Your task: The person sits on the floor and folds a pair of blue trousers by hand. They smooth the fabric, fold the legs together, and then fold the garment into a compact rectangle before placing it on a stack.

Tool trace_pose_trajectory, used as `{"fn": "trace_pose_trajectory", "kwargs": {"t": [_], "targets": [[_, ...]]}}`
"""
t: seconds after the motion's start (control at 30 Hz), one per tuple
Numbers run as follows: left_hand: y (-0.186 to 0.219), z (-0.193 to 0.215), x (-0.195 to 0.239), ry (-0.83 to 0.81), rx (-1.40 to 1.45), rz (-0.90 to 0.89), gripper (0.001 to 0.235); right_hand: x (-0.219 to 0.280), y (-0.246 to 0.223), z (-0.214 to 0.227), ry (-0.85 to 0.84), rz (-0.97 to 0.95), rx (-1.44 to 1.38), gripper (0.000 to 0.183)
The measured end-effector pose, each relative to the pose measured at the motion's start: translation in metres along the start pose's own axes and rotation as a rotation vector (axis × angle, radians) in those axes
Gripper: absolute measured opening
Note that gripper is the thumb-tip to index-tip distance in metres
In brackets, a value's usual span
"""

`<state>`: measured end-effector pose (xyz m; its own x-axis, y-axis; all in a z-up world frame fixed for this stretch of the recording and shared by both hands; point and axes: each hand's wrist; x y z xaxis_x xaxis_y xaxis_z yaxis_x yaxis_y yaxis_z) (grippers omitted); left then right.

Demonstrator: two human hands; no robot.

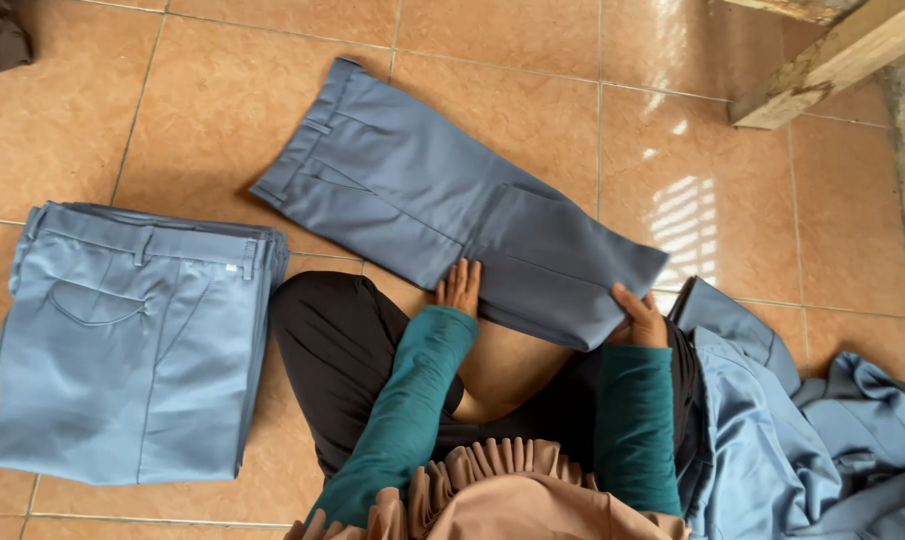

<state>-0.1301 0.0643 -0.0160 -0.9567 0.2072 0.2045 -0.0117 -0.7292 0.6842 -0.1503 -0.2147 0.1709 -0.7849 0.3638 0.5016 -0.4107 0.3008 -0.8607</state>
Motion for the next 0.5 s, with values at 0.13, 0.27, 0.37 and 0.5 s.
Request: {"fn": "trace_pose_trajectory", "kwargs": {"t": [0.13, 0.27, 0.37, 0.5], "targets": [[0.027, -0.042, 0.021, -0.095, 0.092, 0.004, 0.125, 0.038, -0.058, -0.028, -0.018, 0.215, 0.067, 0.071], [0.005, -0.134, 0.019, -0.061, 0.460, 0.027, 0.079, 0.021, -0.071, -0.094, -0.107, 0.405, 0.043, 0.063], [0.015, -0.126, 0.030, 0.044, 0.729, 0.259, 0.055, 0.026, -0.069, -0.154, -0.254, 0.339, -0.053, 0.077], [-0.015, -0.142, 0.020, 0.021, 0.988, 0.682, 0.095, 0.015, -0.031, -0.190, -0.366, 0.312, 0.219, 0.072]]}}
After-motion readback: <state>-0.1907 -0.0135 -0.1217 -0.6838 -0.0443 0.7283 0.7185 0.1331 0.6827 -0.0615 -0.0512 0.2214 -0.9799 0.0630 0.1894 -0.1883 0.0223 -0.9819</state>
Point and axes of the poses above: each hand's wrist, its own x-axis away from the middle knuckle, its own z-axis out of the back of the hand, y = z × x, and after that the axes turned 13 degrees about x, right-handed
